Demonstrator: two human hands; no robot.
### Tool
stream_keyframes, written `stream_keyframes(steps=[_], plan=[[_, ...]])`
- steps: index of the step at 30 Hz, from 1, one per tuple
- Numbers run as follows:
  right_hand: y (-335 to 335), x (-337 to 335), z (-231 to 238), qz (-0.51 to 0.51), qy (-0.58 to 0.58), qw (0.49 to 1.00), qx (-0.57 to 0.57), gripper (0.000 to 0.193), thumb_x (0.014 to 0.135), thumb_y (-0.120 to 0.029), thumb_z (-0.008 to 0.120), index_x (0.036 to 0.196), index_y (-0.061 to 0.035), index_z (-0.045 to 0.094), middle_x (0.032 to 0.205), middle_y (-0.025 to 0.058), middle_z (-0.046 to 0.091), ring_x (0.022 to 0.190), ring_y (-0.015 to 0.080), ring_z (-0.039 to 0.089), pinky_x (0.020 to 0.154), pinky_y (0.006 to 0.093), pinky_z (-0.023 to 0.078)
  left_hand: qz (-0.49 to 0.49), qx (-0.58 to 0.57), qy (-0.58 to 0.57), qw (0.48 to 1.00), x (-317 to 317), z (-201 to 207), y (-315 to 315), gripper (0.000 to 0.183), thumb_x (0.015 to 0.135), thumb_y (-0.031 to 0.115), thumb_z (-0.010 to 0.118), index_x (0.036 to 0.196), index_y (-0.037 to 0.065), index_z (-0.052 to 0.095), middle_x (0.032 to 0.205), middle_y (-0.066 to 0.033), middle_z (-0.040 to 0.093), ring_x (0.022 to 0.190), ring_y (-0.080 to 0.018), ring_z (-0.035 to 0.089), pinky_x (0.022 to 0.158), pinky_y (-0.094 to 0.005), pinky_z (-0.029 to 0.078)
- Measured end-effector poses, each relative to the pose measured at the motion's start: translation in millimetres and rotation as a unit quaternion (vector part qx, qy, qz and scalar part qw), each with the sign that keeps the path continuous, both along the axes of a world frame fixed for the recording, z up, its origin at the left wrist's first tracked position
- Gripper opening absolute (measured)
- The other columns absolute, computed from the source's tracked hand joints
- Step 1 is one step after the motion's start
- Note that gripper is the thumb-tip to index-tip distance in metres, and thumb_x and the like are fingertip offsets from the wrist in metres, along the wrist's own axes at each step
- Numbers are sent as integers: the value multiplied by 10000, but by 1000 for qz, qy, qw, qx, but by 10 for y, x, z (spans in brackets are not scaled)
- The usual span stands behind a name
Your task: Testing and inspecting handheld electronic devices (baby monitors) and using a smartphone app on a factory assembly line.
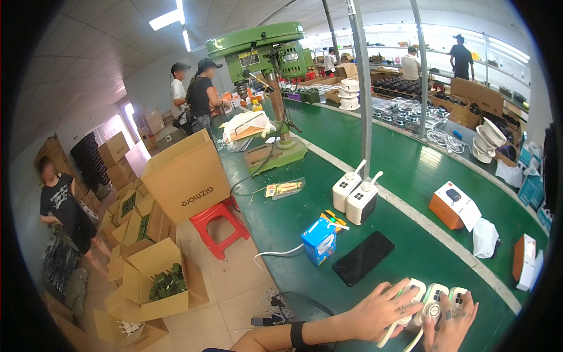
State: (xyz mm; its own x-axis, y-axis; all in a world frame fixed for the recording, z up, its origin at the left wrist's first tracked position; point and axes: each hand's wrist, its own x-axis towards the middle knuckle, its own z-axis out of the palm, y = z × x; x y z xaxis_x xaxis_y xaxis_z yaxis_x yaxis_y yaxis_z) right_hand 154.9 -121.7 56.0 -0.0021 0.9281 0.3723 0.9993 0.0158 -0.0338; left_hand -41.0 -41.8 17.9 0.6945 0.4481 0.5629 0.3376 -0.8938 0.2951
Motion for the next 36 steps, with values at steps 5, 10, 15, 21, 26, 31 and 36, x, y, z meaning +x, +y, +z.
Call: stream_keyframes(steps=[5, 10, 15, 21, 26, 31, 36], plan=[[-4, 1, -2, 2, 2, 1000, 0, 475, 860, -382, 590, 1302, -215, 545, 1310, 251, 439, 1264, 379, 386, 1014, 606, 305, -1, -3, 3, 1000, -6, 7, -4, 547, 779, 203, 660, 1278, 84, 467, 1322, -181, 429, 1258, -383, 356, 906, -450, 359], [-3, 2, -11, 0, 3, 1000, 1, 475, 860, -386, 593, 1301, -216, 547, 1311, 255, 437, 1261, 382, 389, 1014, 603, 306, -4, -6, -1, 1000, -4, -32, 4, 541, 786, 204, 658, 1280, 84, 472, 1322, -185, 435, 1264, -384, 354, 904, -454, 358], [-2, 1, -10, 2, 5, 1000, 8, 468, 863, -378, 595, 1301, -220, 546, 1312, 258, 433, 1254, 386, 396, 1013, 602, 308, -4, -10, 8, 1000, -3, -11, 3, 541, 786, 211, 660, 1279, 85, 476, 1326, -191, 436, 1267, -387, 355, 900, -458, 356], [24, 88, -230, 20, 29, 998, 45, 511, 838, -386, 539, 1188, -17, 583, 1263, 321, 409, 1213, 467, 381, 1028, 595, 234, -2, -14, 8, 1000, -4, -6, -1, 537, 780, 210, 662, 1271, 85, 484, 1327, -193, 435, 1272, -391, 355, 901, -461, 357], [3, 100, -233, 6, 69, 998, -7, 547, 834, -397, 549, 1199, 10, 565, 1309, 343, 376, 1267, 482, 337, 1049, 628, 183, -3, -11, -2, 1000, -9, -15, -1, 531, 779, 209, 660, 1266, 83, 488, 1327, -194, 438, 1270, -395, 358, 906, -465, 357], [9, 97, -246, 5, 72, 997, -7, 537, 830, -386, 557, 1197, 6, 564, 1313, 342, 373, 1270, 480, 335, 1048, 627, 182, -5, -11, 3, 1000, -10, 0, 13, 526, 778, 210, 659, 1260, 84, 490, 1323, -194, 442, 1265, -397, 364, 907, -463, 358], [15, 0, -12, -1, 10, 1000, 4, 460, 864, -366, 598, 1299, -225, 546, 1300, 259, 434, 1249, 387, 401, 1008, 608, 309, -2, -8, 2, 1000, -1, -1, 17, 523, 773, 208, 661, 1254, 90, 492, 1321, -191, 444, 1263, -393, 368, 904, -453, 362]])
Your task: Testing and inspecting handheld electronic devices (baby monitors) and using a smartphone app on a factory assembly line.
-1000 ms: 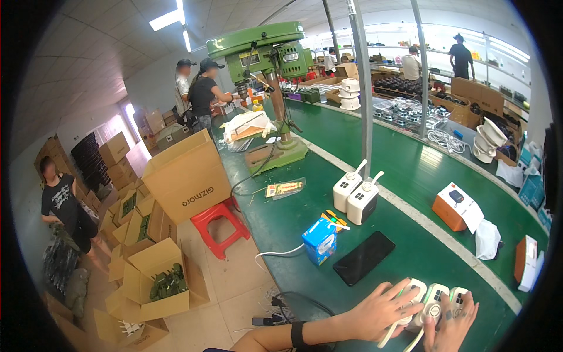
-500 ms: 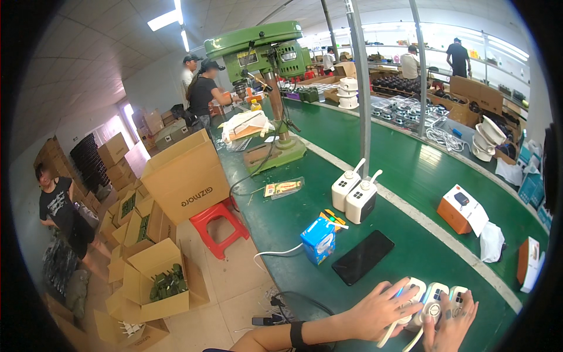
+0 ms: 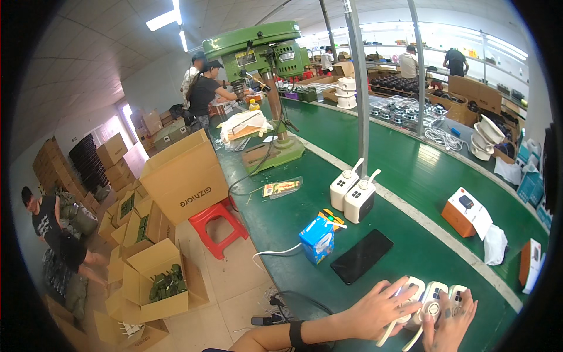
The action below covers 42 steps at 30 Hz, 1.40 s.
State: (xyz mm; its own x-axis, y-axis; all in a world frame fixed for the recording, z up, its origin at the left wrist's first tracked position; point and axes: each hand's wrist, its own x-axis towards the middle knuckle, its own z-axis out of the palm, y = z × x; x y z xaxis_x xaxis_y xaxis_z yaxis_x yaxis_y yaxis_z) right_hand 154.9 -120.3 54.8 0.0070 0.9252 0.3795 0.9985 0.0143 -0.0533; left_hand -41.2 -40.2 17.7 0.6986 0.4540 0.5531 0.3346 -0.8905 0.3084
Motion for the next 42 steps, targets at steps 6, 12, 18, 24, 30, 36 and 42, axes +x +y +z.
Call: stream_keyframes(steps=[6, 12, 18, 24, 30, 36, 42], plan=[[14, 64, -181, 17, 70, 997, -4, 517, 819, -361, 574, 1186, 2, 568, 1289, 332, 386, 1251, 473, 347, 1052, 610, 192, 4, 1, -13, 1000, -19, -14, -8, 532, 755, 210, 681, 1242, 91, 504, 1322, -185, 444, 1266, -387, 368, 902, -449, 373], [-95, -8, 175, 12, 3, 1000, -10, 462, 882, -326, 578, 1255, -54, 565, 1252, 286, 485, 1223, 415, 433, 1031, 489, 353, -34, -22, -39, 998, 52, -3, 9, 530, 747, 219, 698, 1233, 76, 539, 1293, -184, 460, 1233, -410, 398, 967, -467, 400], [26, -10, -66, 39, 37, 998, 37, 489, 778, -338, 647, 1197, -93, 588, 1183, 249, 429, 1159, 445, 398, 1005, 587, 264, -6, -33, -54, 998, -25, 40, 55, 534, 688, 224, 736, 1178, 84, 576, 1218, -176, 511, 1155, -400, 459, 986, -456, 409], [89, 21, -36, 49, 39, 997, 34, 502, 766, -405, 681, 1196, -155, 611, 1162, 208, 433, 1182, 423, 382, 970, 614, 285, 18, -4, -33, 999, -28, 144, 62, 512, 654, 222, 761, 1134, 112, 618, 1192, -145, 521, 1122, -375, 490, 955, -432, 426], [22, 74, -26, 48, 36, 997, 37, 488, 799, -412, 657, 1204, -144, 606, 1159, 217, 444, 1152, 421, 407, 959, 570, 318, 15, -1, -20, 1000, 37, 163, 7, 522, 643, 205, 769, 1131, 104, 615, 1206, -143, 497, 1147, -373, 467, 959, -431, 422], [18, 77, -79, 57, 40, 997, 47, 479, 807, -407, 652, 1206, -148, 603, 1163, 224, 440, 1144, 438, 400, 932, 540, 339, 9, 1, -24, 1000, 10, 90, 12, 536, 654, 213, 768, 1153, 121, 596, 1202, -130, 486, 1156, -370, 456, 944, -428, 422], [19, 75, -77, 61, 38, 996, 48, 401, 815, -398, 648, 1163, -199, 645, 1159, 250, 442, 1135, 459, 407, 935, 531, 345, -1, 15, -44, 999, 5, 73, 39, 568, 631, 190, 796, 1148, 103, 578, 1165, -126, 492, 1122, -379, 488, 944, -428, 442]])
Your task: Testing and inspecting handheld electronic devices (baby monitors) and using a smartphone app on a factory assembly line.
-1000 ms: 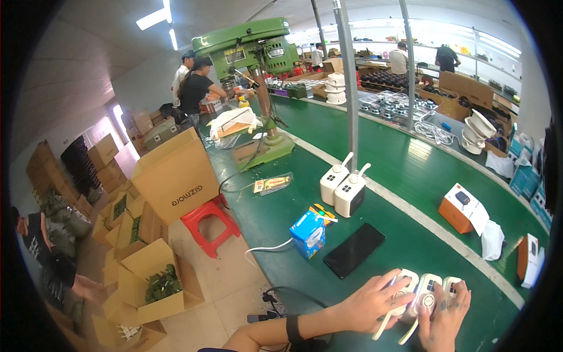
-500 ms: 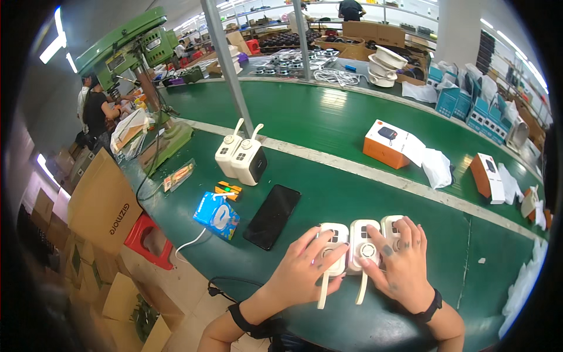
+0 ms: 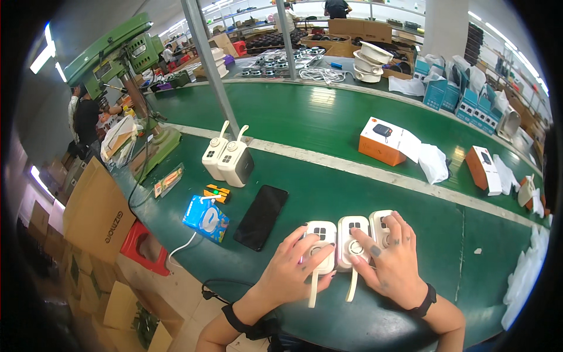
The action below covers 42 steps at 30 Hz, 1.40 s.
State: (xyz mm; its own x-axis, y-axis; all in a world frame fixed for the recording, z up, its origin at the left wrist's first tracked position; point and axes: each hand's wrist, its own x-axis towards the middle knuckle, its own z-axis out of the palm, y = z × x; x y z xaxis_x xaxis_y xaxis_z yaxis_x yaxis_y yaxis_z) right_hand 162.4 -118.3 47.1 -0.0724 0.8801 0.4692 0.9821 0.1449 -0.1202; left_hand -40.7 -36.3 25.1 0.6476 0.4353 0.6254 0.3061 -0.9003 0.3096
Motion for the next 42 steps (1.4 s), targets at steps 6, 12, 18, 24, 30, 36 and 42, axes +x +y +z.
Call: stream_keyframes(steps=[6, 12, 18, 24, 30, 36, 42], plan=[[24, -4, 11, 7, 4, 1000, 6, 385, 815, -390, 652, 1154, -207, 655, 1163, 265, 445, 1131, 468, 418, 931, 524, 354, 16, 14, 8, 1000, -9, 17, -15, 558, 635, 197, 794, 1142, 112, 576, 1140, -109, 504, 1111, -377, 500, 941, -440, 439], [-10, -16, -25, 2, 8, 1000, 2, 385, 824, -382, 641, 1138, -161, 659, 1163, 267, 446, 1132, 465, 419, 933, 535, 346, 7, 21, 0, 1000, 7, -72, 14, 522, 661, 245, 765, 1150, 176, 595, 1170, -77, 498, 1139, -354, 468, 898, -422, 432], [25, -19, -26, 5, 14, 1000, 19, 375, 818, -374, 646, 1092, -117, 669, 1155, 274, 441, 1131, 438, 431, 938, 539, 339, 12, 21, 28, 999, 16, -11, -4, 513, 670, 248, 755, 1153, 183, 597, 1177, -56, 492, 1148, -364, 445, 869, -427, 450], [32, -53, -27, 10, 35, 999, 19, 385, 815, -364, 647, 1110, -117, 662, 1149, 232, 465, 1119, 387, 451, 917, 508, 354, 4, 18, 16, 1000, 18, 12, 5, 522, 652, 218, 766, 1141, 153, 595, 1153, -78, 510, 1123, -376, 451, 923, -434, 439], [4, -68, 46, 17, 34, 999, 23, 415, 822, -371, 642, 1170, -145, 635, 1140, 207, 476, 1110, 366, 451, 889, 458, 368, -1, 22, 29, 999, -5, -4, -14, 500, 680, 247, 747, 1150, 167, 593, 1152, -83, 505, 1122, -373, 436, 953, -433, 408], [33, -32, 73, 14, 33, 999, 13, 438, 823, -390, 643, 1175, -130, 622, 1163, 223, 467, 1161, 397, 426, 937, 484, 348, -12, 11, 29, 999, 54, -4, 8, 550, 651, 180, 774, 1157, 145, 563, 1179, -97, 488, 1154, -396, 403, 983, -472, 387], [18, 73, 89, -17, 30, 999, 29, 579, 819, -445, 642, 1183, -2, 556, 1236, 285, 440, 1189, 420, 416, 983, 526, 322, -5, 9, 28, 1000, 29, 9, 47, 539, 655, 186, 773, 1153, 144, 571, 1174, -100, 495, 1148, -391, 415, 983, -472, 392]])
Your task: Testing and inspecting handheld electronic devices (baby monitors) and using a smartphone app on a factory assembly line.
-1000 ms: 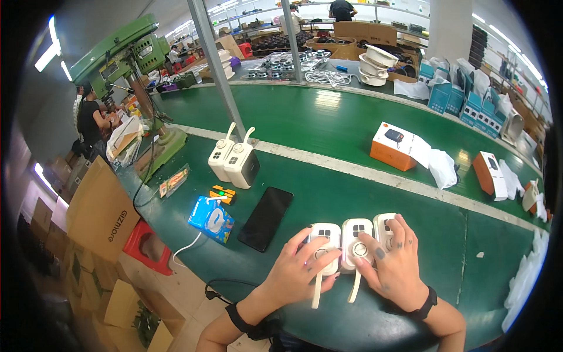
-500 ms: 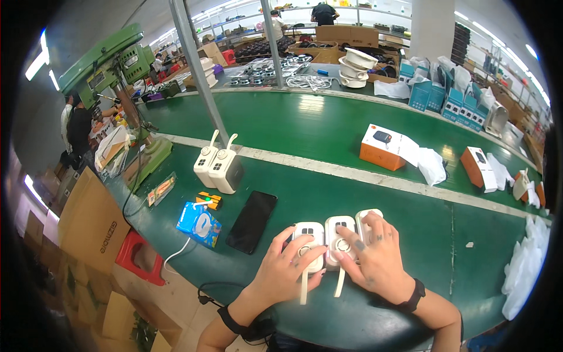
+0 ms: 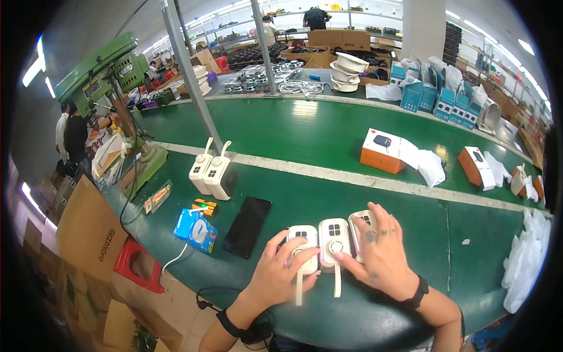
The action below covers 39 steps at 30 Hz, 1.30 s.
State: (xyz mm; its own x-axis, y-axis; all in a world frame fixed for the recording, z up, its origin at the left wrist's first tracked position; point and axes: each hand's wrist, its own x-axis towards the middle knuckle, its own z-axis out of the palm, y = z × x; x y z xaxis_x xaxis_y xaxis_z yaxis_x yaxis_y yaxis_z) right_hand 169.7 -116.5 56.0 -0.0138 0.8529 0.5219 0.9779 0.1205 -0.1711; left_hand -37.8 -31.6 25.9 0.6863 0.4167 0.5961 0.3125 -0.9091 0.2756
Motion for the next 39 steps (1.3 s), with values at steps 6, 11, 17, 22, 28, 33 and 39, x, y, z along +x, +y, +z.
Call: stream_keyframes(steps=[6, 11, 17, 22, 28, 33, 39], plan=[[-79, 55, -106, -3, 2, 999, -48, 602, 807, -396, 673, 1192, 39, 512, 1232, 335, 463, 1105, 447, 497, 935, 499, 379, -4, 14, -18, 1000, -53, -29, -34, 515, 682, 250, 751, 1153, 123, 586, 1194, -117, 508, 1133, -392, 453, 971, -472, 416], [-104, 20, -75, 31, 56, 997, -39, 439, 855, -230, 618, 1142, 87, 515, 1202, 266, 531, 1104, 470, 507, 894, 492, 419, 9, -19, -25, 999, -63, -161, -99, 520, 724, 252, 716, 1200, 122, 555, 1244, -122, 473, 1185, -374, 419, 1000, -433, 397], [-101, 173, -185, 15, -2, 999, -36, 451, 801, -209, 651, 1111, 96, 532, 1234, 365, 472, 1132, 464, 518, 931, 466, 432, 6, -28, -38, 999, -29, -106, -121, 517, 732, 229, 708, 1208, 111, 546, 1260, -120, 470, 1218, -374, 401, 1005, -437, 386], [-82, 65, 82, 13, 4, 998, -57, 401, 904, -204, 538, 1163, 102, 530, 1227, 334, 504, 1125, 447, 514, 922, 447, 427, -2, -44, -36, 998, -18, -122, -75, 555, 732, 221, 700, 1243, 105, 515, 1283, -132, 452, 1227, -383, 398, 1013, -439, 372], [-80, 52, 146, 20, 28, 994, -108, 430, 963, -265, 467, 1181, 92, 562, 1247, 313, 516, 1172, 417, 507, 973, 424, 427, -9, -32, -42, 999, -14, -143, -67, 578, 729, 213, 702, 1263, 108, 506, 1297, -123, 451, 1219, -392, 396, 1011, -447, 377], [-74, 35, 71, -6, 77, 996, -53, 578, 963, -316, 480, 1287, 156, 398, 1059, 241, 643, 961, 350, 641, 774, 378, 528, -10, -35, -44, 998, -21, -139, -78, 585, 727, 205, 702, 1268, 108, 500, 1318, -119, 442, 1223, -391, 388, 1015, -450, 374], [-38, 83, -48, 2, 98, 995, -21, 486, 922, -361, 528, 1199, 38, 545, 1068, 258, 608, 954, 370, 612, 731, 426, 503, -5, -45, -32, 998, -20, -130, -66, 579, 730, 205, 696, 1263, 106, 493, 1311, -135, 425, 1235, -390, 373, 1023, -450, 365]])
